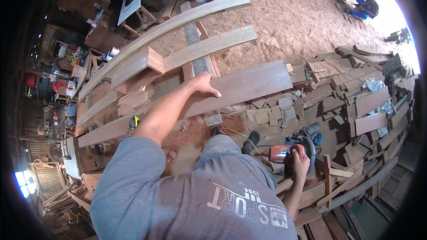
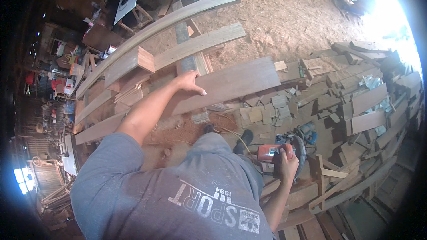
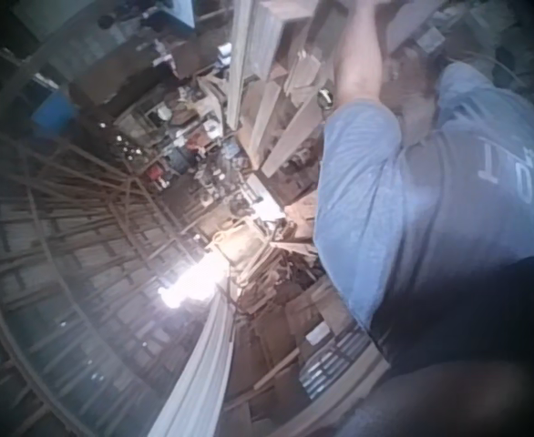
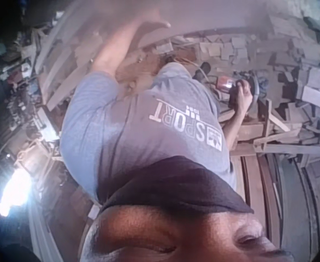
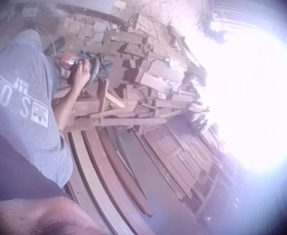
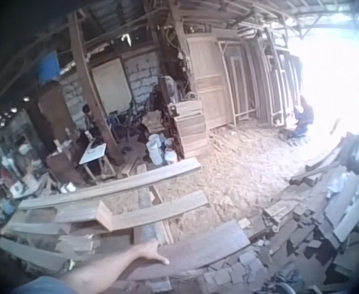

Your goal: The person measures and marks wooden planks with a tape measure and pencil, then uses a circular saw to cut the wood. The person also uses a square ruler to draw straight lines and handles multiple planks in a cluttered workshop.

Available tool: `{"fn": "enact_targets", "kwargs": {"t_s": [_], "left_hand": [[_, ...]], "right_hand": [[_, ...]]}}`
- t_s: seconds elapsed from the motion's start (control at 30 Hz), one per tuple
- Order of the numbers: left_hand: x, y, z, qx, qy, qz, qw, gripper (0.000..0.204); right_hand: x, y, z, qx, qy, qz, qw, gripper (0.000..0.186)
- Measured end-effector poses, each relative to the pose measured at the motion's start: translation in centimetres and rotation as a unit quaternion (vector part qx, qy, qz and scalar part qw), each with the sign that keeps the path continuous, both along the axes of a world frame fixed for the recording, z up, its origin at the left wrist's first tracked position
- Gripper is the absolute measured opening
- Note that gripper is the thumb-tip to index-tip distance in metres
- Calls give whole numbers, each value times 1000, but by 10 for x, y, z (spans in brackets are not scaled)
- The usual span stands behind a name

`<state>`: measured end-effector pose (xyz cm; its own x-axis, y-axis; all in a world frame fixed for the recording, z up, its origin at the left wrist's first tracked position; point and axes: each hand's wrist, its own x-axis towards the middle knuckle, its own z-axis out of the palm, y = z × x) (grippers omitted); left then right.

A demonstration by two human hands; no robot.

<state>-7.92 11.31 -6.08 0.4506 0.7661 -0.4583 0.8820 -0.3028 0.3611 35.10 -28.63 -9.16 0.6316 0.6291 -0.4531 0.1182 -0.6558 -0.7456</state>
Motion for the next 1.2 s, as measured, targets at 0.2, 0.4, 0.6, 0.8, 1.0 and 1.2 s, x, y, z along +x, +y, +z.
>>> {"fn": "enact_targets", "kwargs": {"t_s": [0.2, 0.4, 0.6, 0.8, 1.0, 1.2], "left_hand": [[10, -14, 31, -66, -4, -40, 997, 104], [4, -37, 33, -59, -97, 29, 993, 84], [42, -90, 128, 51, -130, 169, 976, 77], [55, -89, 253, 52, -495, 326, 804, 60], [9, -61, 247, -15, -646, 397, 652, 68], [14, -97, 91, -53, -680, 570, 459, 63]], "right_hand": [[-6, 3, 7, -7, -4, 0, 1000, 30], [-4, 8, 2, 6, 10, 11, 1000, 31], [3, 6, 5, -24, 1, 15, 1000, 44], [11, 3, -6, -10, 6, 11, 1000, 32], [21, -5, -25, -7, 12, -15, 1000, 33], [23, -4, -41, 15, 4, -23, 1000, 35]]}}
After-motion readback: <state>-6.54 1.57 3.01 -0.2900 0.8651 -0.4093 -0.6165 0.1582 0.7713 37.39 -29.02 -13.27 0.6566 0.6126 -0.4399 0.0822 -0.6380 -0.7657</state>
